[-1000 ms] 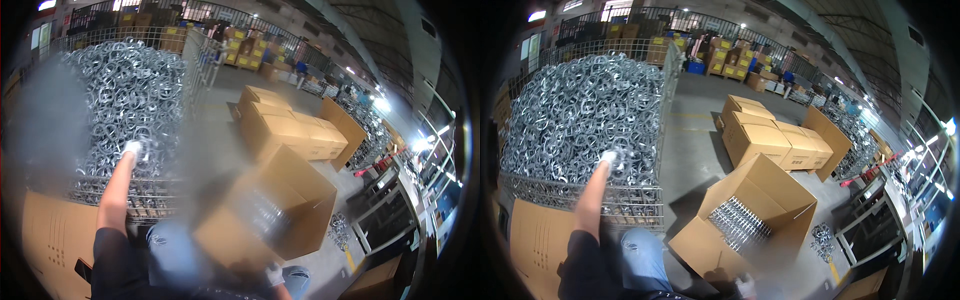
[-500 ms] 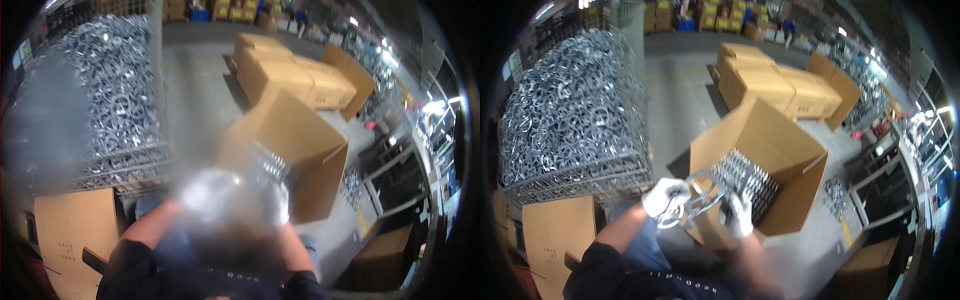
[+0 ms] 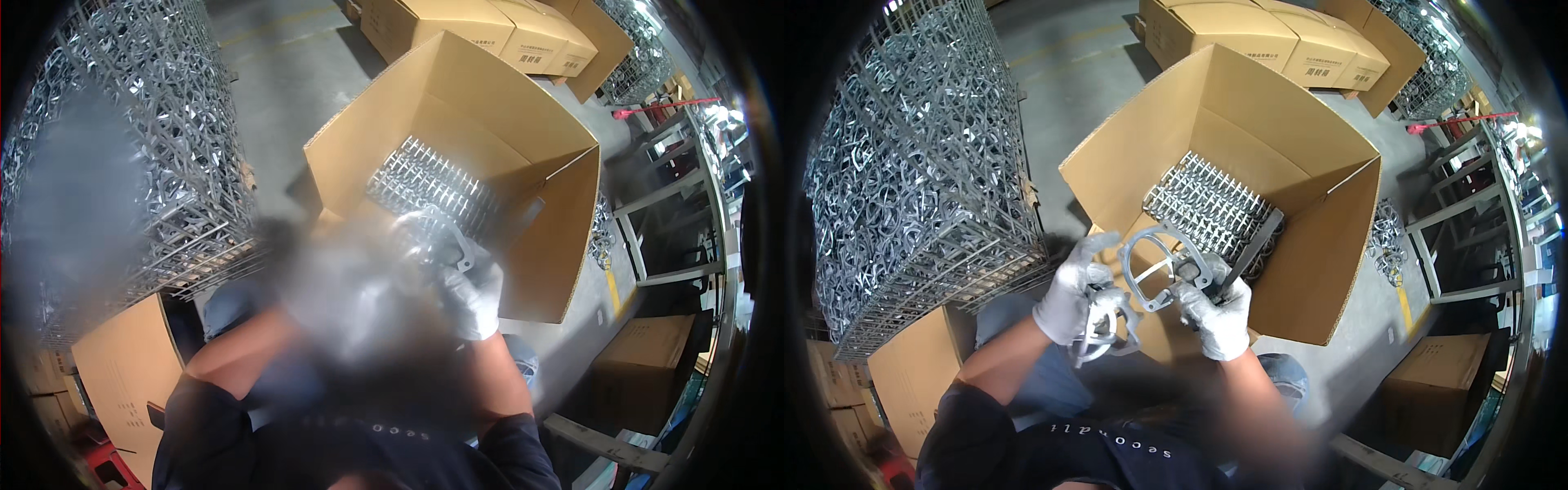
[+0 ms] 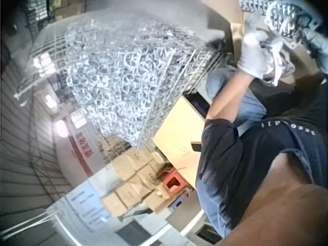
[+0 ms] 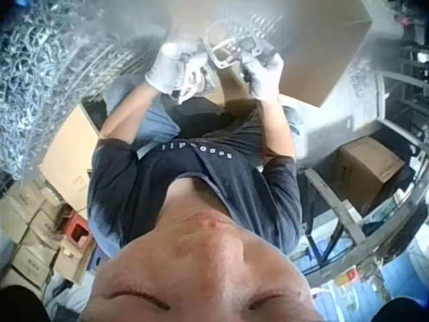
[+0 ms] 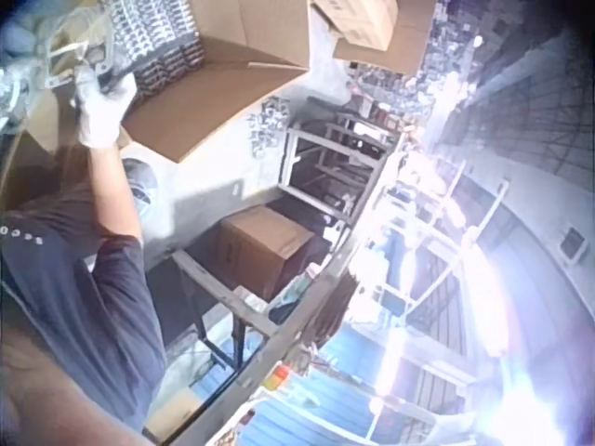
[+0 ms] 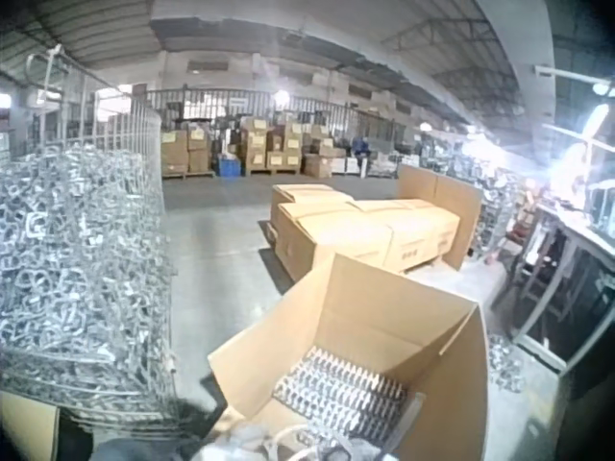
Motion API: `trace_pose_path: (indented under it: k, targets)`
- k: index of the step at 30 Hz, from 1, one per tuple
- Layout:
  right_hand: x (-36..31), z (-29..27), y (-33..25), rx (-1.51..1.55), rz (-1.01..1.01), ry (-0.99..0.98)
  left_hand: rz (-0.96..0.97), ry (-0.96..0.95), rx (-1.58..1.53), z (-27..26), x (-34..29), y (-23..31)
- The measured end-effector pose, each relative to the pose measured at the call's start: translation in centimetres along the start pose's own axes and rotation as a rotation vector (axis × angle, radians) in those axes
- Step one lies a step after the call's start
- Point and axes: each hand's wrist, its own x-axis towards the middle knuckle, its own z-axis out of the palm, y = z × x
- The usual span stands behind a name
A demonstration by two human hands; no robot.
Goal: The person takes metal parts from a wire container, files them with a hand file, and stacks them inside a cardboard box.
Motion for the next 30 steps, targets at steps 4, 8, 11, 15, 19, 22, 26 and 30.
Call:
trace_pose_path:
  k: [4, 8, 11, 15, 19, 22, 26, 30]
  targets:
    - [0.2, 1.0, -0.5, -0.058, 0.010, 0.076, -0.238, -0.045, -0.564, -0.4, 0.6, 0.5]
    - [0.4, 1.4, -0.1, -0.030, 0.085, 0.042, -0.162, -0.058, -0.207, 0.0, 0.0, -0.2]
    - [0.7, 0.7, 0.1, 0.110, 0.096, -0.040, -0.109, -0.043, -0.094, -0.4, 0.7, 0.0]
    - [1.1, 0.2, 0.6, -0.104, -0.175, -0.149, -0.162, -0.119, 0.032, -0.8, 1.0, -0.2]
    - [1.5, 1.4, 1.6, -0.505, -0.487, -0.169, -0.095, -0.190, -0.643, 0.6, 1.6, 0.8]
    - [0.6, 2.3, 1.3, -0.656, -0.464, -0.397, -0.301, -0.166, -0.797, -0.8, 1.2, -2.7]
    - [0.3, 2.2, 0.8, -0.648, -0.732, -0.492, -0.268, -0.075, -0.746, -0.1, 0.3, -3.4]
    - [1.0, 0.7, 1.5, -0.308, -0.668, -0.398, -0.100, -0.216, -0.842, -1.4, -0.7, -3.9]
